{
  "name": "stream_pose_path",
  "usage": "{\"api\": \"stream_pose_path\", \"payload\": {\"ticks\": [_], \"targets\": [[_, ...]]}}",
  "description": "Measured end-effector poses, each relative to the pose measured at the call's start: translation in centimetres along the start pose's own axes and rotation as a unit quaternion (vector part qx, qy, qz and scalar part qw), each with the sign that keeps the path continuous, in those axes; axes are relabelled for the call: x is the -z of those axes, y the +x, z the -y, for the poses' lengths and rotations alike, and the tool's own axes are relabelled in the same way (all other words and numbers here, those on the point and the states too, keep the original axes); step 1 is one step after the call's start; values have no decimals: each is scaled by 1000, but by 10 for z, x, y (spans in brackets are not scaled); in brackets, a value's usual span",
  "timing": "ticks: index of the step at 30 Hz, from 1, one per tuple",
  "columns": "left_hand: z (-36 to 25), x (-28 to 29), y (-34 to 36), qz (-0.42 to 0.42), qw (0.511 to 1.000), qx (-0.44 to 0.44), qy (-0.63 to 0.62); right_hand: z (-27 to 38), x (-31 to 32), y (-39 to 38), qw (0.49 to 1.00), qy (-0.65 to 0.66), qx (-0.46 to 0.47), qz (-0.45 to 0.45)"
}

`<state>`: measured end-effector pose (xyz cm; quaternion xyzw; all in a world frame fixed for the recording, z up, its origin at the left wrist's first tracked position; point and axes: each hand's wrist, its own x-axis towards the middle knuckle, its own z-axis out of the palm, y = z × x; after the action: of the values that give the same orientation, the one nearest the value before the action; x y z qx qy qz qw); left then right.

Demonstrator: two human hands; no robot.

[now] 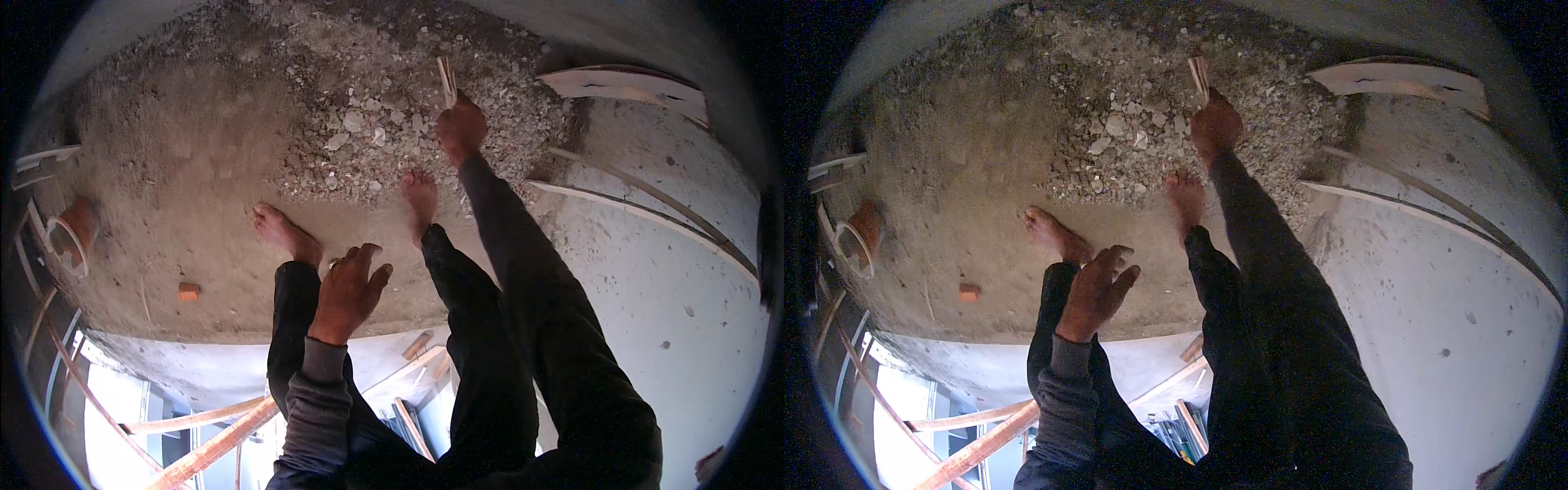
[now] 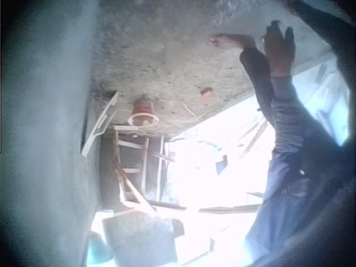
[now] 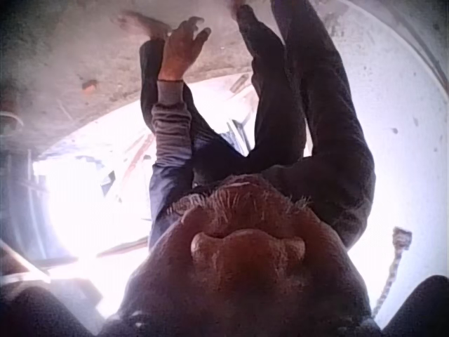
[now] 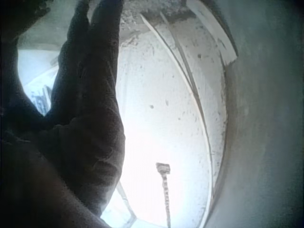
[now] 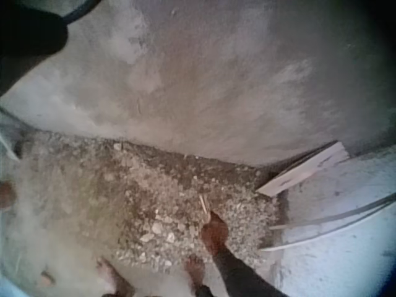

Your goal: The person rubs a wooden float against a plastered wall surface and passes a bucket to another person.

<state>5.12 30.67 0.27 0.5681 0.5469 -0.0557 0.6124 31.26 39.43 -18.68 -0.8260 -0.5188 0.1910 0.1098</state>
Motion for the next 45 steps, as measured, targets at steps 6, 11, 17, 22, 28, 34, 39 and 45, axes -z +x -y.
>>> {"api": "stream_pose_path", "payload": {"ticks": [6,11,17,22,28,34,39,45], "targets": [[-3,4,1,5,1000,2,-12,-55,51,6,971,190,-111,90],[-2,7,-2,-6,999,11,-49,-79,37,-26,865,439,-239,34],[0,9,-1,7,1000,11,-18,-103,-24,6,974,176,-97,103],[-3,11,2,-2,1000,-8,-5,-122,-43,0,919,332,-99,185],[-4,8,3,14,1000,10,5,-89,-23,-10,709,632,-265,167],[-1,4,4,9,999,26,-27,-93,63,-39,919,351,-180,-8],[6,4,-3,5,999,23,-24,-130,104,-125,941,227,-244,-64],[7,1,-2,18,999,21,-18,-191,66,-234,917,134,-351,-131]]}}
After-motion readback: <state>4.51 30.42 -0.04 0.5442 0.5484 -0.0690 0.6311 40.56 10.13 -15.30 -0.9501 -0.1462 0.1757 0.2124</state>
